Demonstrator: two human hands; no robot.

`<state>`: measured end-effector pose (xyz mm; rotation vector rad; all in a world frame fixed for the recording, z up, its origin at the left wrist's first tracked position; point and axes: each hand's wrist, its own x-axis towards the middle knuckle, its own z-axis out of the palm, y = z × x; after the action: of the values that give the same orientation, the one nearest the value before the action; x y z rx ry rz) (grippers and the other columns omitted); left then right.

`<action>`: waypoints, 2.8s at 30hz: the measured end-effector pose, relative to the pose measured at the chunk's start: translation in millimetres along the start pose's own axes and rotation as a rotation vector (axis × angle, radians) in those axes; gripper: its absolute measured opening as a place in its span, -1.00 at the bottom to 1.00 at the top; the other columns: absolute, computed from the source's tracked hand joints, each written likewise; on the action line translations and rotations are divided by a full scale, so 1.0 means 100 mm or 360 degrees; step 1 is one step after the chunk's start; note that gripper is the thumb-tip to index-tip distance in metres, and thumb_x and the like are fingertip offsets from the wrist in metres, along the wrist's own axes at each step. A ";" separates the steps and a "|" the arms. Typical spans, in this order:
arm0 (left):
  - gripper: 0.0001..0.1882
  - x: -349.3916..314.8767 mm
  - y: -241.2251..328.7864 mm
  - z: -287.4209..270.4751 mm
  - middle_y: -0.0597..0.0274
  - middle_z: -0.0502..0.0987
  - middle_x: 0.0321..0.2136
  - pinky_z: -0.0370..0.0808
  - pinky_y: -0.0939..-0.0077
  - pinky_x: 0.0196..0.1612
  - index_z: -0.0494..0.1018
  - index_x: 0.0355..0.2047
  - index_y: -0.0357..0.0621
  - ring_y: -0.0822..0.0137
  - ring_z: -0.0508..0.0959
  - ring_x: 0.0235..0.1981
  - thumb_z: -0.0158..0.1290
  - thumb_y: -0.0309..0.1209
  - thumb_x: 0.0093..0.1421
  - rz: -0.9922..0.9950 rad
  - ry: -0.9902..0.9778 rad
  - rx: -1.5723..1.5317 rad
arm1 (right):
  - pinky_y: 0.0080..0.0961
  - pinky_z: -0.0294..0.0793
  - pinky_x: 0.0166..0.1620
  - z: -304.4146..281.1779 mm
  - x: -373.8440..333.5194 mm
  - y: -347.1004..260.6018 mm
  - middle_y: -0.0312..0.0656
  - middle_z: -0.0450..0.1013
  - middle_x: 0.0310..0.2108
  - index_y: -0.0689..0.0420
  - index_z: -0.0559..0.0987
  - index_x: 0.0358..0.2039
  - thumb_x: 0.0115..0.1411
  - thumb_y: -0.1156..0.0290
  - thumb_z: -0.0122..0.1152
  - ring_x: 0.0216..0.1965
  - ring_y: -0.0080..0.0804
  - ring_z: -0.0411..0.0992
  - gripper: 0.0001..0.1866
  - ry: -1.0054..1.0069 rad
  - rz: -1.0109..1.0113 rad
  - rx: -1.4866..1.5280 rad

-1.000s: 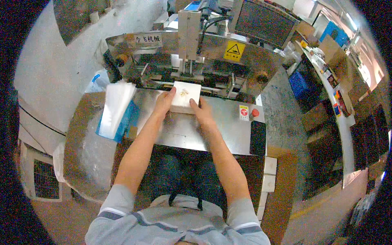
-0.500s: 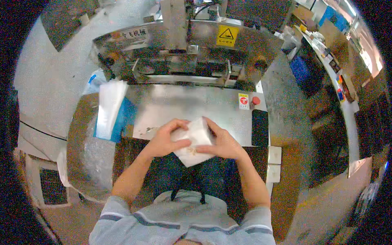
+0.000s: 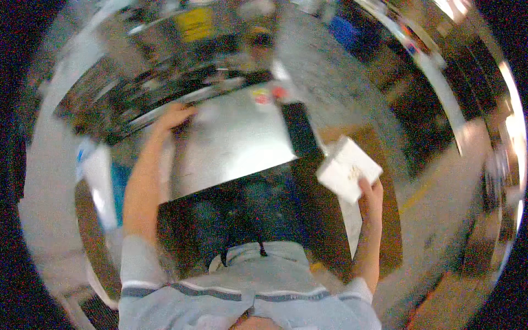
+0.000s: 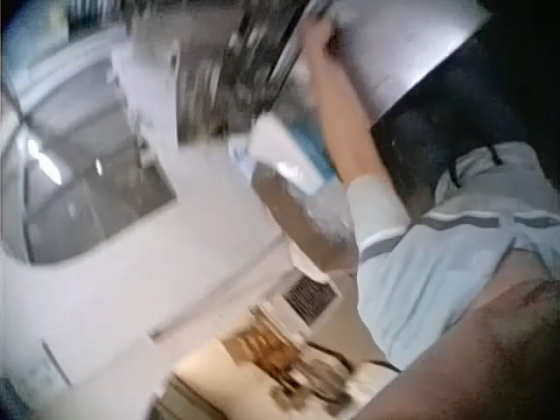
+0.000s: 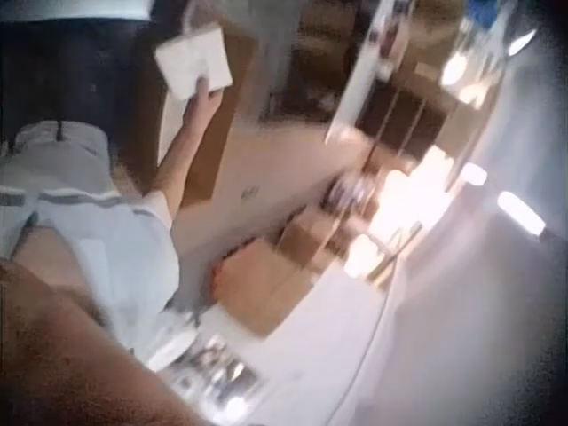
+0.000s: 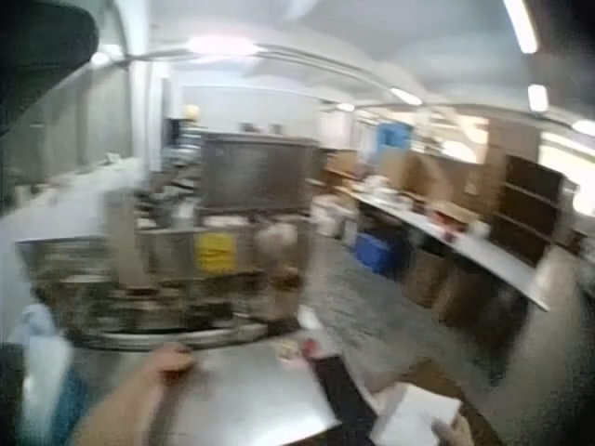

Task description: Packaging small white boxes into plastic bags using a heat-sealing machine and placing them into a larger shipping carton.

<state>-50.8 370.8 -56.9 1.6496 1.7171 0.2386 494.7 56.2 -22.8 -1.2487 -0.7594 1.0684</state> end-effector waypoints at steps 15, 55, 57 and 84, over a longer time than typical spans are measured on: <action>-0.60 -1.32 0.19 0.07 0.10 0.52 0.08 0.36 0.46 0.18 0.44 0.13 -0.32 0.32 0.47 0.11 0.05 -0.36 0.35 0.0675 0.0634 -0.0198 | -0.38 0.41 -0.48 -1.74 -0.48 2.13 -0.21 0.40 -0.67 0.02 0.48 -0.51 0.19 -0.02 0.30 -0.54 -0.45 0.44 -0.61 0.0245 0.1496 0.0156; -0.48 -3.16 -2.27 -1.14 0.03 0.63 -0.30 0.54 0.32 -0.14 0.42 0.03 -0.30 0.18 0.64 -0.25 0.28 -0.42 0.07 -0.0078 0.2466 -0.0263 | -0.47 0.53 -0.04 0.87 0.24 -0.01 -0.10 0.53 -0.08 0.29 0.48 0.10 0.33 0.41 0.16 -0.08 -0.39 0.52 -0.63 -0.0452 -0.0237 -0.0873; -0.42 -3.21 -2.05 -1.17 0.06 0.63 -0.28 0.55 0.36 -0.13 0.37 0.09 -0.31 0.25 0.64 -0.25 0.28 -0.46 0.07 0.0007 0.2560 -0.0395 | -0.46 0.51 0.01 1.12 0.30 0.00 -0.09 0.53 -0.07 0.29 0.49 0.10 0.32 0.43 0.17 -0.07 -0.39 0.51 -0.63 -0.0559 -0.0295 -0.0930; -0.59 -3.47 0.49 0.95 0.06 0.53 0.03 0.55 0.26 -0.07 0.47 0.01 -0.14 0.01 0.59 -0.14 0.20 -0.38 0.13 0.1017 0.1004 -0.0063 | -0.16 0.48 -0.02 2.74 -0.57 0.08 -0.07 0.50 -0.41 0.16 0.58 -0.40 0.05 0.48 0.35 -0.28 -0.03 0.50 -0.88 -0.1610 -0.1533 -0.1276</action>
<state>14.5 24.6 32.4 2.2017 1.5084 1.1905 223.3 102.6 27.8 -0.6559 -2.4319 0.4884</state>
